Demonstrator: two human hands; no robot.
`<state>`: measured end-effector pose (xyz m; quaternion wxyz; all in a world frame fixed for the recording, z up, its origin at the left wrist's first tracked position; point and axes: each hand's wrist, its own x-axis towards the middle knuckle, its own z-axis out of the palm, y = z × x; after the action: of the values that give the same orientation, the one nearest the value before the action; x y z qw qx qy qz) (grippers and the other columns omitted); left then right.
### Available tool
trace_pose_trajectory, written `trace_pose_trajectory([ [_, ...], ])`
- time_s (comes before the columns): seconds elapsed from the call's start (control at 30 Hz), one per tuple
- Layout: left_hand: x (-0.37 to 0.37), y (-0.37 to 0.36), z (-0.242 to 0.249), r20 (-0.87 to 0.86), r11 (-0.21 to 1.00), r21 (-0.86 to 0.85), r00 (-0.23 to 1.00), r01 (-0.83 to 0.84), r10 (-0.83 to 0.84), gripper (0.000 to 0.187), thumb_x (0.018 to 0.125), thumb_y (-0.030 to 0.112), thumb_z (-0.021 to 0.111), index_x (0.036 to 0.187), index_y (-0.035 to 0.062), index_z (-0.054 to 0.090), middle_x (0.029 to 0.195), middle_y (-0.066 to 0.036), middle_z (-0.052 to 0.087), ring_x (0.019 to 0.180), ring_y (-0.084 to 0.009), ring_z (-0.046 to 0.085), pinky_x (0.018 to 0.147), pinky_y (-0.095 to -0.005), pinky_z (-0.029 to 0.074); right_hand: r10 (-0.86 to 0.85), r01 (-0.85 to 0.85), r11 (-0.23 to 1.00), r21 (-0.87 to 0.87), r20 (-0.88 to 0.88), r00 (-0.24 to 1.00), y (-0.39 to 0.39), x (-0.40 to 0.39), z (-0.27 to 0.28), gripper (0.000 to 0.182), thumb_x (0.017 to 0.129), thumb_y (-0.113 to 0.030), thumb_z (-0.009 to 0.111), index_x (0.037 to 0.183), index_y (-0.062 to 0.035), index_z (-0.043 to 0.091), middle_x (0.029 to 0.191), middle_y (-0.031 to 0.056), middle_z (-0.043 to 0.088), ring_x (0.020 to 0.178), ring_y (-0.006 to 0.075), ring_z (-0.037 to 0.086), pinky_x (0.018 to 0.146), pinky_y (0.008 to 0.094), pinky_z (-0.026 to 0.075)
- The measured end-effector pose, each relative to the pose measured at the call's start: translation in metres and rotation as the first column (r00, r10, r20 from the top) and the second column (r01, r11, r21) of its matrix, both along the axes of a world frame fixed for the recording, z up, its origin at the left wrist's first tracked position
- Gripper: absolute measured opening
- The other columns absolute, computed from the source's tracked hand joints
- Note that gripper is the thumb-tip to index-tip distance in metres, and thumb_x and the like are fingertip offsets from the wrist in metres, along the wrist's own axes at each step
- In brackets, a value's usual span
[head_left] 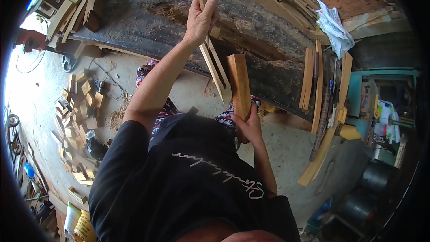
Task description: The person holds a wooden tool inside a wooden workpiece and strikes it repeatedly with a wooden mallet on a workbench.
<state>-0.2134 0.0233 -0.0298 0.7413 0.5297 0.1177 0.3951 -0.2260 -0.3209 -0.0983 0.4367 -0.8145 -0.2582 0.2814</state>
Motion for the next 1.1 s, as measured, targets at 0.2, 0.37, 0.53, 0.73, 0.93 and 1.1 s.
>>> trace_pose_trajectory([
  [0.2,0.006,-0.013,-0.014,-0.077,0.987,0.092,0.987,-0.132,0.139,0.035,0.096,0.047,0.059,0.095,0.0144,0.046,0.069,0.003,0.049,0.051,-0.0044,0.041,0.044,-0.0223,0.033,0.005,-0.009,0.996,0.088,0.045,0.999,0.008,0.014,0.018,0.056,0.08,-0.025,0.079,0.12,-0.0035,0.047,0.105,0.0183,0.066,0.101,0.0315,0.066,0.085,0.04,0.05],
  [0.37,0.006,-0.019,-0.019,-0.071,0.973,0.103,0.975,-0.205,0.213,0.034,0.093,0.04,0.068,0.096,0.0117,0.048,0.074,0.003,0.05,0.061,-0.0054,0.045,0.054,-0.0234,0.039,0.012,-0.047,0.979,0.2,0.174,0.985,0.055,0.04,0.137,0.056,0.082,-0.028,0.077,0.12,-0.0012,0.045,0.101,0.0182,0.067,0.093,0.024,0.067,0.08,0.0365,0.053],
  [0.53,0.01,-0.02,-0.021,-0.09,0.943,0.23,0.96,-0.241,0.267,0.033,0.088,0.026,0.075,0.098,0.0069,0.051,0.089,0.002,0.058,0.081,-0.0081,0.053,0.074,-0.0245,0.047,0.027,-0.266,0.868,0.419,0.494,0.869,0.11,0.055,0.203,0.06,0.083,-0.028,0.075,0.125,-0.0009,0.042,0.098,0.0167,0.066,0.086,0.0249,0.068,0.076,0.0386,0.055],
  [0.73,0.013,-0.021,-0.043,0.095,0.978,0.061,0.977,-0.199,0.192,0.035,0.084,0.011,0.075,0.11,0.0045,0.054,0.097,-0.003,0.063,0.089,-0.0112,0.06,0.08,-0.0274,0.05,0.41,-0.346,0.912,-0.221,0.45,0.793,0.117,0.082,0.19,0.066,0.08,-0.036,0.076,0.126,-0.0028,0.042,0.095,0.0235,0.068,0.088,0.0357,0.07,0.078,0.0437,0.055],
  [0.93,-0.004,-0.019,-0.003,-0.069,0.992,-0.014,0.99,-0.126,0.125,0.02,0.083,0.009,0.075,0.093,0.0035,0.058,0.079,0.003,0.06,0.073,-0.0058,0.056,0.066,-0.0239,0.048,0.229,-0.279,0.955,0.095,0.356,0.906,0.088,0.065,0.187,0.058,0.08,-0.029,0.078,0.121,-0.0044,0.047,0.101,0.0209,0.067,0.092,0.0325,0.069,0.078,0.0393,0.053],
  [1.1,-0.002,-0.013,0.011,-0.115,0.986,0.12,0.985,-0.118,0.132,0.02,0.085,0.01,0.075,0.09,0.0035,0.057,0.081,0.003,0.06,0.077,-0.0056,0.057,0.069,-0.0246,0.049,0.133,-0.198,0.948,0.248,0.253,0.958,0.071,0.056,0.169,0.058,0.082,-0.026,0.078,0.123,-0.0011,0.046,0.103,0.0159,0.067,0.093,0.0222,0.067,0.08,0.035,0.052],
])
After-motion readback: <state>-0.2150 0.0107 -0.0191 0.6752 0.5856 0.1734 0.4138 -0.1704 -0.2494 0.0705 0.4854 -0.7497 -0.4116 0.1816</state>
